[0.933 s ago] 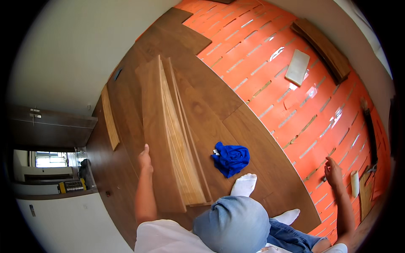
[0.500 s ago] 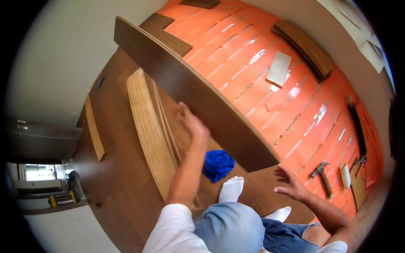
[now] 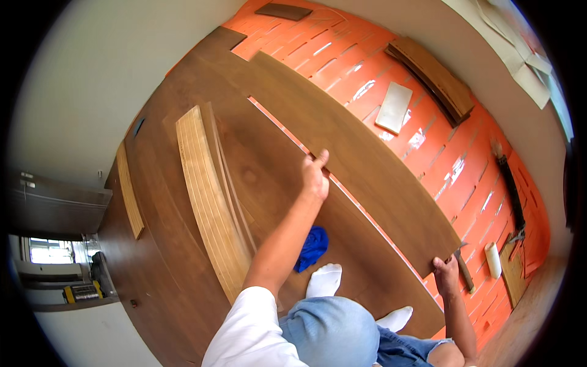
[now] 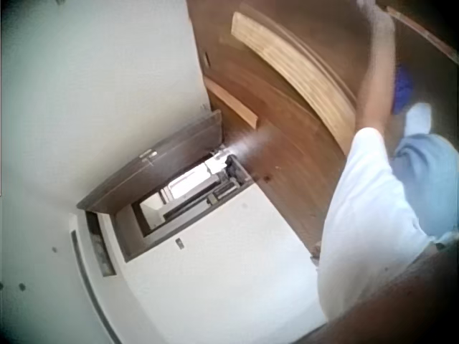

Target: The person prepares adhesive using a caulking gun, applies glue from a bottle to the edge of laminate planks, positions the planks onto the floor, and taps them into place using a hammer and a tapping block before wiping the surface with a cloth.

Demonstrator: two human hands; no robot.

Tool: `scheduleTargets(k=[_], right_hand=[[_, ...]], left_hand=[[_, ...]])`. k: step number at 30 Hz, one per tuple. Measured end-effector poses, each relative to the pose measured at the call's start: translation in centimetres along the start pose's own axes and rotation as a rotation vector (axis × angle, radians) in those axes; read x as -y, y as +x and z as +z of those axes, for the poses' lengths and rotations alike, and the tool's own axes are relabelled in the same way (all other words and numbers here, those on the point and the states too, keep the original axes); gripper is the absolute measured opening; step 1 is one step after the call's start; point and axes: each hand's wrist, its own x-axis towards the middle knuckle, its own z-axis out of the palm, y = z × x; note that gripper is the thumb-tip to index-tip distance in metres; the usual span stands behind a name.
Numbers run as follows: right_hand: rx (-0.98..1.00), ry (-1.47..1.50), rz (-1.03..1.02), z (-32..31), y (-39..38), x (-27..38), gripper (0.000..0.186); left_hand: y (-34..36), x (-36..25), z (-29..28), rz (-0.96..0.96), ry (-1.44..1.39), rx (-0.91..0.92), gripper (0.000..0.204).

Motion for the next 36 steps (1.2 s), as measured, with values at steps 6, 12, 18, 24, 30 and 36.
scheduleTargets(k=[6,12,18,24,30,36], right_hand=[[0.024,-0.148,0.168,-1.7,-0.2,-1.3,0.080],[0.061,-0.187,0.222,-0.8,1.2,-1.5,0.069],[0.016,-0.293,0.168,-0.6,2.9,-0.6,0.068],[0.044,-0.291,0.166,2.1,4.3,-0.5,0.066],[-0.013,-0.420,0.191,1.0,4.7,-0.6,0.063],[0.011,-0.287,0.212,1.7,4.9,-1.2,0.063]], left_hand=[[1.0,3.5,-4.0,-0.108,0.104,-0.003,0.032],[6.4,5.5,-10.6,-0.054,0.510,-0.040,0.023],[6.1,4.5,-7.4,-0.138,0.547,0.012,0.029],[7.4,2.1,-10.4,-0.092,0.647,-0.002,0.024],[6.9,2.4,-8.3,-0.102,0.618,-0.032,0.029],[6.7,1.5,-9.5,-0.134,0.683,-0.030,0.025]])
